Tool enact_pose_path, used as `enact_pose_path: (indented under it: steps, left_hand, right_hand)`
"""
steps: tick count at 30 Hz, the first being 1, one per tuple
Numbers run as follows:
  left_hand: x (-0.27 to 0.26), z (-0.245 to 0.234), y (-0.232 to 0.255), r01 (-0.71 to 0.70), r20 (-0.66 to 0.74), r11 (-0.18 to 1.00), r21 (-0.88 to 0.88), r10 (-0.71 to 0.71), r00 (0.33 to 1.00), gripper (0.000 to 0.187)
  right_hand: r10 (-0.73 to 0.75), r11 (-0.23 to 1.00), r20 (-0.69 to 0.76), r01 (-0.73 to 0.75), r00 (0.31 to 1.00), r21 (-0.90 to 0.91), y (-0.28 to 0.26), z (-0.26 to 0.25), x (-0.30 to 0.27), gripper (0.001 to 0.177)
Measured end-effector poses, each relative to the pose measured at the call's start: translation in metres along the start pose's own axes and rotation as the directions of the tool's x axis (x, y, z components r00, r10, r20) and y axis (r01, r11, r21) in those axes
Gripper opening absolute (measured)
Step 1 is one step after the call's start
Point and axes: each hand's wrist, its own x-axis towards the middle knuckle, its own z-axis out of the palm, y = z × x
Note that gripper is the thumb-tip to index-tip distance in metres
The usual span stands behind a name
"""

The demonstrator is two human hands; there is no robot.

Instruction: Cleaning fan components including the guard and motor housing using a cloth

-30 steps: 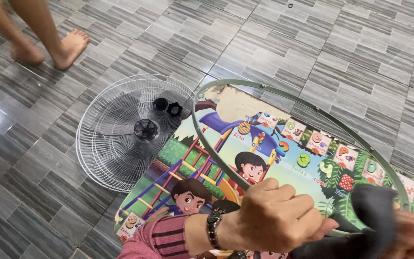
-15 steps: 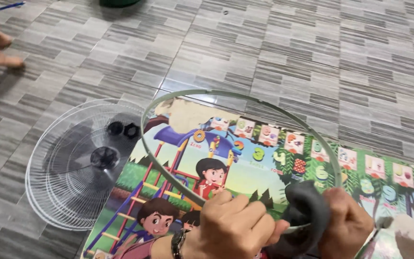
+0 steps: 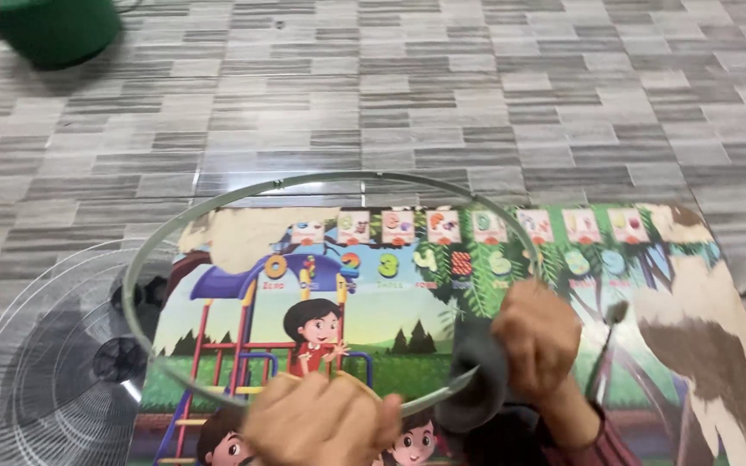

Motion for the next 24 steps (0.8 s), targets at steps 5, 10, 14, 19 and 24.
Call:
enact_pose_path:
  steps: [5, 10, 14, 19, 24]
  left_hand:
    - [-0.021, -0.017, -0.025, 0.017, 0.143, 0.998, 0.058, -0.026, 0.989, 0.038]
    - [-0.019, -0.016, -0.032, -0.110, 0.201, 0.988, 0.108, 0.086, 0.976, 0.030]
    - [-0.005, -0.007, -0.016, -0.031, 0.037, 0.999, -0.015, 0.031, 0.999, 0.031]
    - [-0.083, -0.025, -0.071, -0.096, 0.894, 0.995, -0.002, 0.045, 0.445, 0.033]
    - [-0.042, -0.018, -0.050, 0.193, 0.089, 0.939, 0.285, -0.226, 0.970, 0.016]
  right_hand:
    - [0.053, 0.994, -0.179, -0.036, 0.982, 0.100, 0.053, -0.005, -0.009, 0.040]
    - [0.018, 1.000, -0.072, -0.019, 0.997, -0.019, -0.014, -0.004, -0.002, 0.022]
    - [-0.079, 0.992, 0.005, 0.079, 0.997, -0.094, -0.032, -0.011, 0.007, 0.030]
    - [-0.101, 0.974, -0.017, 0.095, 0.995, -0.204, 0.018, -0.021, -0.004, 0.027]
    - [-0.038, 0.994, -0.169, 0.019, 0.985, -0.111, 0.031, -0.007, -0.009, 0.045]
